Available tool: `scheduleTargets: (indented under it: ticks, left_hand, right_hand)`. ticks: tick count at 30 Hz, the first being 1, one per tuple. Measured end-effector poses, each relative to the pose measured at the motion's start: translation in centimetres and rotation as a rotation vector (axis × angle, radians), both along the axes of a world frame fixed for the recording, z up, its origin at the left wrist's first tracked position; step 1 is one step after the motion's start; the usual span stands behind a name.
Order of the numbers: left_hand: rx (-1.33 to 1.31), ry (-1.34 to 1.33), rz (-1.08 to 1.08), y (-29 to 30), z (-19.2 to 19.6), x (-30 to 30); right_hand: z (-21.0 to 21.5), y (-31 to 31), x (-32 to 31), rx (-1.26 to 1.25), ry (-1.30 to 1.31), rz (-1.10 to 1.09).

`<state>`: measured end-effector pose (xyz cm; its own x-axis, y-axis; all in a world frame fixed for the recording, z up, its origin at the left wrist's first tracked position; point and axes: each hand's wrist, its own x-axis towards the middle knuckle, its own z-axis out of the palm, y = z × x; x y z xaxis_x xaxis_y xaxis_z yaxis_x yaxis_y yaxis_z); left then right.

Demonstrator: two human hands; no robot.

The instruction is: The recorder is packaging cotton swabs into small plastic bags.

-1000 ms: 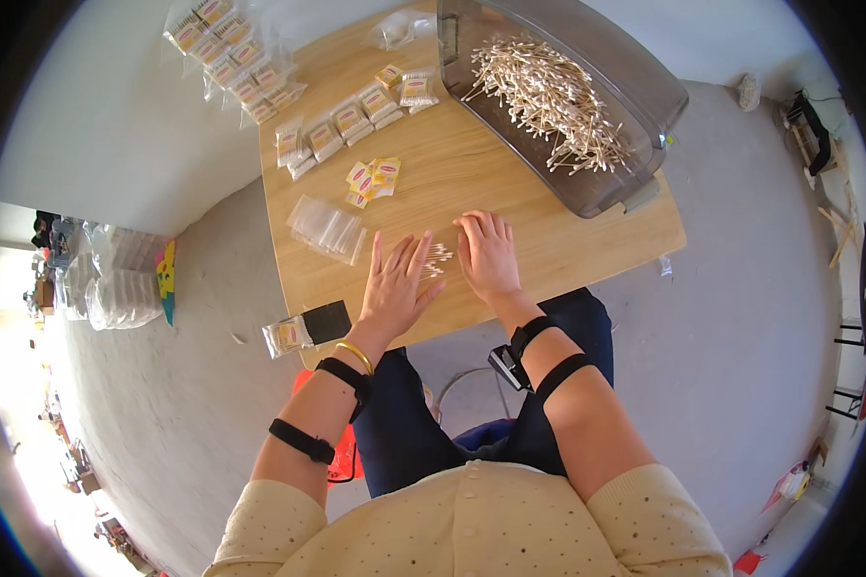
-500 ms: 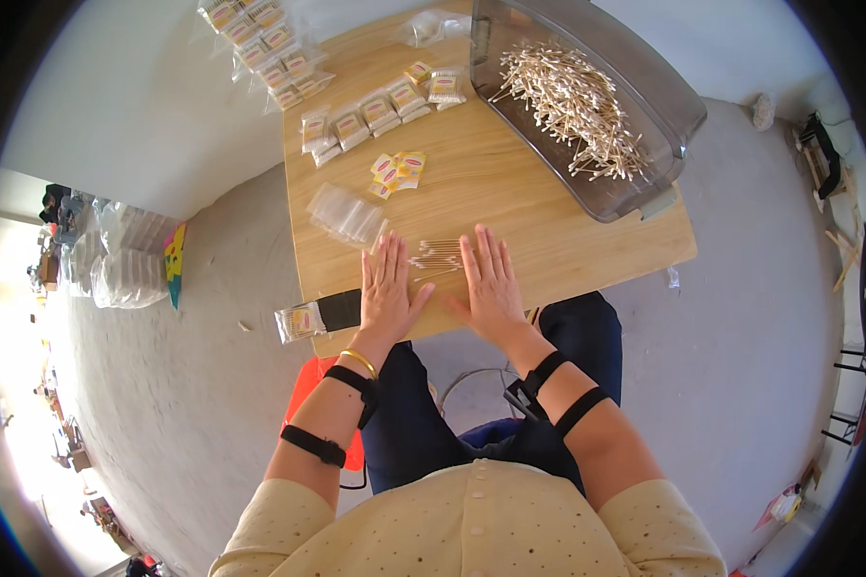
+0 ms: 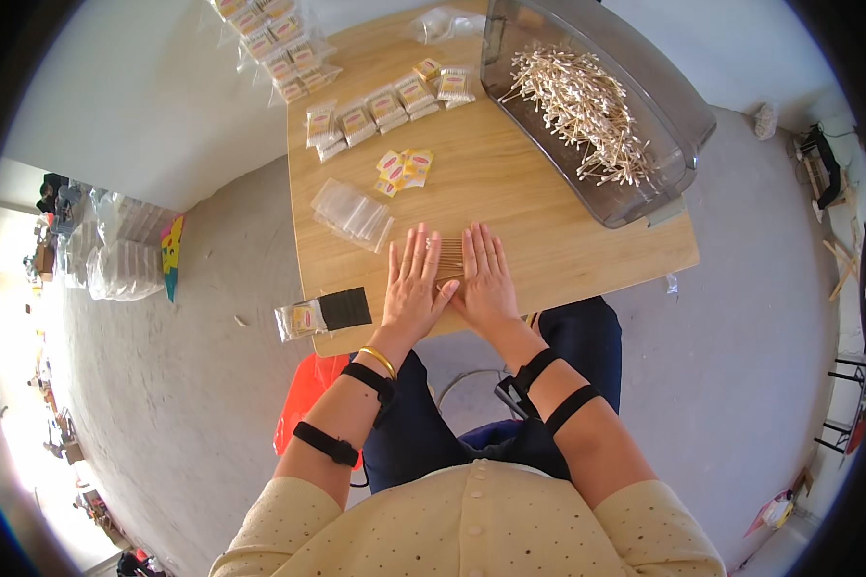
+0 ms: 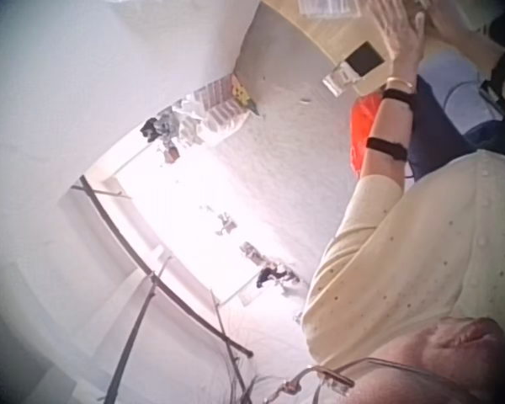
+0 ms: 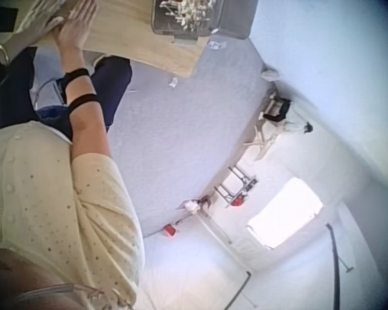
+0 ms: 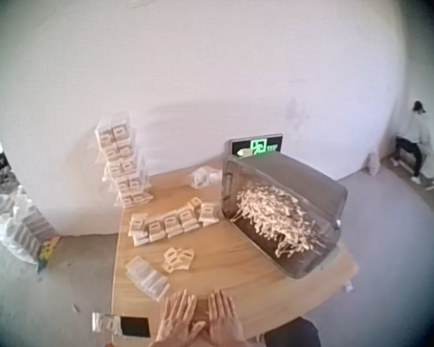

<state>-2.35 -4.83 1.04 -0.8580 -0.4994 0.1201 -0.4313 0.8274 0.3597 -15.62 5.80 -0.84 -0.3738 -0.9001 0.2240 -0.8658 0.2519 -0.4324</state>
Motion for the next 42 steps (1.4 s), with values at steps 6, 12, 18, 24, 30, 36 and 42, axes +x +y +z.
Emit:
scheduleTargets:
  ticks: [6, 12, 18, 24, 30, 36, 42]
  left_hand:
    - [-0.118, -0.158, -0.069, -0.1, 0.2, -0.7]
    - [-0.121, -0.171, -0.015, 0.6, 0.1, -1.5]
    - [-0.017, -0.267, -0.004, 0.8, 2.7, -1.3]
    - [-0.123, -0.191, 0.129, -1.5, 0.6, 1.6]
    - [-0.107, -0.183, 0.102, -0.6, -0.6, 1.4]
    - [-0.067, -0.169, 0.1, 0.5, -1.1, 0.0]
    - [-0.057, -0.305, 0.093, -0.1, -0.1, -0.2]
  right_hand:
    - [1.0, 1.3, -1.3, -0.019, -0.038, 0.011]
    - [1.1, 2.3, -2.0, -0.008, -0.015, 0.018]
    - [1.2, 2.7, -2.0, 0.026, -0.003, 0.028]
    - [1.9, 2.3, -1.3, 0.02, 0.041, 0.117]
    - [1.5, 0.9, -1.1, 0.056, 0.061, 0.06]
    - [-0.3, -0.2, 0.2, 0.093, 0.186, 0.042]
    - [0.3, -0.1, 0.1, 0.106, 0.12, 0.045]
